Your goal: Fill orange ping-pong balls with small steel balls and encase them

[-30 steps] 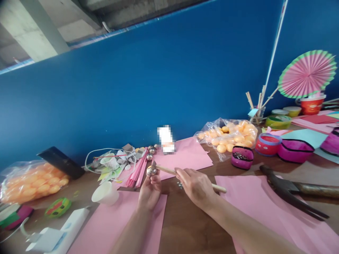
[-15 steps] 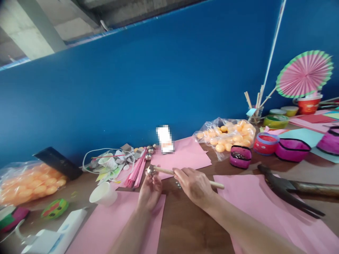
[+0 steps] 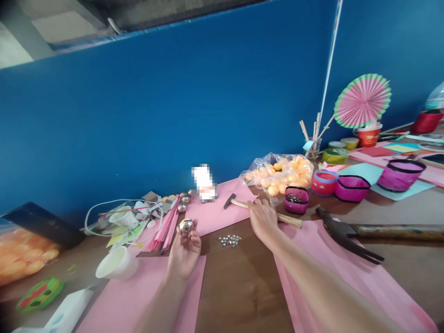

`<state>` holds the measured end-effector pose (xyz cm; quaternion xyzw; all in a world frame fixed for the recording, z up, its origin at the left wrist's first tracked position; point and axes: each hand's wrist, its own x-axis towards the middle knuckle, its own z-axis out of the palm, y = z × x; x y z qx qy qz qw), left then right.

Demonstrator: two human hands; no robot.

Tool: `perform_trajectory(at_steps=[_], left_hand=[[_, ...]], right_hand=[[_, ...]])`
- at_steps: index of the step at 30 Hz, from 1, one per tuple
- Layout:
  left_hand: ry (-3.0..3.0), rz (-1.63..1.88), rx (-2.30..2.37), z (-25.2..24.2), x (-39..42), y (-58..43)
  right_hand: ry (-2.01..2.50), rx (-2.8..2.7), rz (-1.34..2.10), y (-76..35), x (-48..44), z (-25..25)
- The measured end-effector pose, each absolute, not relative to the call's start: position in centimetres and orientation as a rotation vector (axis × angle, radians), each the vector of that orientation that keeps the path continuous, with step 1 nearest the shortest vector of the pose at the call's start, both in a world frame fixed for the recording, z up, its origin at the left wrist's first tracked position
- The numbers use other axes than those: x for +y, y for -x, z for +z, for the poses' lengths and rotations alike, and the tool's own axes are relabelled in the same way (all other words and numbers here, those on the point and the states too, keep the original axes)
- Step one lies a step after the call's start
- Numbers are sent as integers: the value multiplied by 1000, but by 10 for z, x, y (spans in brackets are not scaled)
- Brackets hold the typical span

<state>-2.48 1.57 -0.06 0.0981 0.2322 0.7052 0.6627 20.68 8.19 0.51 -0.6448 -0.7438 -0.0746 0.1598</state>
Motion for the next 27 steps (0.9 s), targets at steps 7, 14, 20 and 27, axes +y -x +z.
perform_trajectory(at_steps=[7, 14, 20, 27], left_hand=[[-269, 1604, 688, 3, 18, 17], [-299, 1600, 769, 1, 18, 14], [-287, 1574, 774, -2, 18, 16], [-306, 1556, 829, -1, 18, 13]], right_hand=[[1241, -2219, 20, -182, 58, 14], [1112, -2487, 125, -151, 33, 9], [1178, -2516, 66, -150, 36, 6], [1243, -2545, 50, -150, 37, 4]])
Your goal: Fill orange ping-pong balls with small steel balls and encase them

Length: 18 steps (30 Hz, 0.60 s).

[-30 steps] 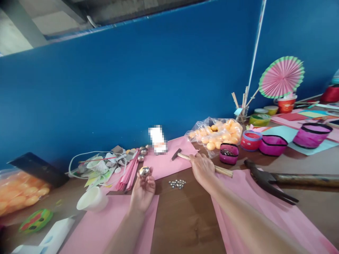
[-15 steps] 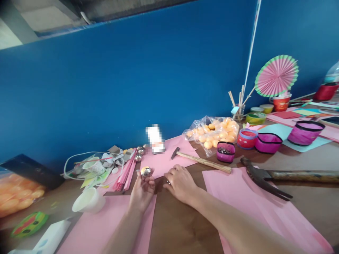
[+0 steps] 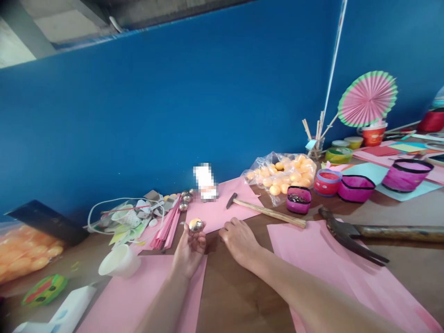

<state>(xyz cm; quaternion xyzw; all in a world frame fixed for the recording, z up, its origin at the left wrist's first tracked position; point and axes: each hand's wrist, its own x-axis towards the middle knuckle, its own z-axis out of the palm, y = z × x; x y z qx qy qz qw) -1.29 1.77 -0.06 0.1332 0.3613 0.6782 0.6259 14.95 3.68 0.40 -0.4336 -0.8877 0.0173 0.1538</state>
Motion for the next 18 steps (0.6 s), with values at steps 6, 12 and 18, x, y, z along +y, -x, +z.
perform_trajectory(at_steps=[6, 12, 18], left_hand=[[-367, 1529, 843, -1, 17, 10], [-359, 1527, 856, 0, 18, 10], [-364, 1528, 853, 0, 18, 11]], right_hand=[[1180, -2522, 55, -151, 35, 7], [1095, -2569, 44, -151, 35, 9], [1133, -2556, 17, -151, 35, 7]])
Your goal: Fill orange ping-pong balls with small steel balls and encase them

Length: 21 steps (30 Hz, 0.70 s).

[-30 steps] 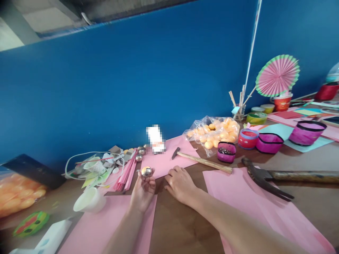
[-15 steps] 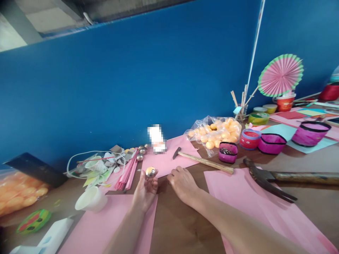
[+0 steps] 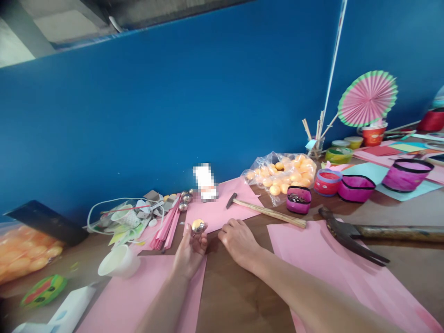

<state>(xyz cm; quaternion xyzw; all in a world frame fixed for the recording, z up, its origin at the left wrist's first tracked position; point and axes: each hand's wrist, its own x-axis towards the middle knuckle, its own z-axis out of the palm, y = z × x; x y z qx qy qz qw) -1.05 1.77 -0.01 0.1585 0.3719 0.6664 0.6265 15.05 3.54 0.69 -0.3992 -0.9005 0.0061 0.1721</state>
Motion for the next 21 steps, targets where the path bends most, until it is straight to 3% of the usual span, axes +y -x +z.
perform_trajectory(at_steps=[21], left_hand=[[-353, 1510, 844, -2, 19, 10]], right_hand=[[1091, -2545, 65, -151, 35, 6]])
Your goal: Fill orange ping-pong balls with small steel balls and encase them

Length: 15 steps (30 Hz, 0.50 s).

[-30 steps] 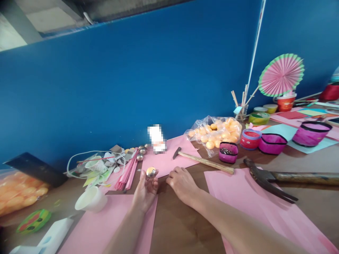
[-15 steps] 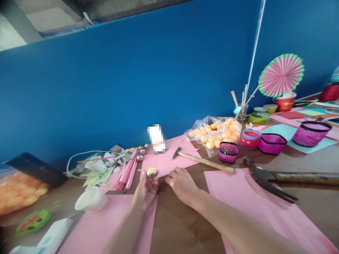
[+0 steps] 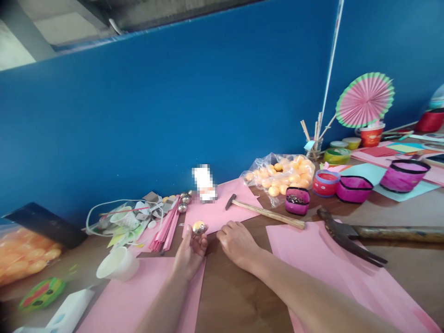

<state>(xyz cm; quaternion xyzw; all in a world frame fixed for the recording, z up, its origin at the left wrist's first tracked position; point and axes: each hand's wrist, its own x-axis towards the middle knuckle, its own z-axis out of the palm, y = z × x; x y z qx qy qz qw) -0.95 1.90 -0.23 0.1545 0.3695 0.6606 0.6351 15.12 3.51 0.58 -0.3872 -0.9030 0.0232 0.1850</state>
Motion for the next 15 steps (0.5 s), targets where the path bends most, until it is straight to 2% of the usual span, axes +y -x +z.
perform_trajectory(at_steps=[15], left_hand=[[-349, 1503, 855, -2, 20, 9]], right_hand=[[1010, -2463, 126, -154, 33, 10]])
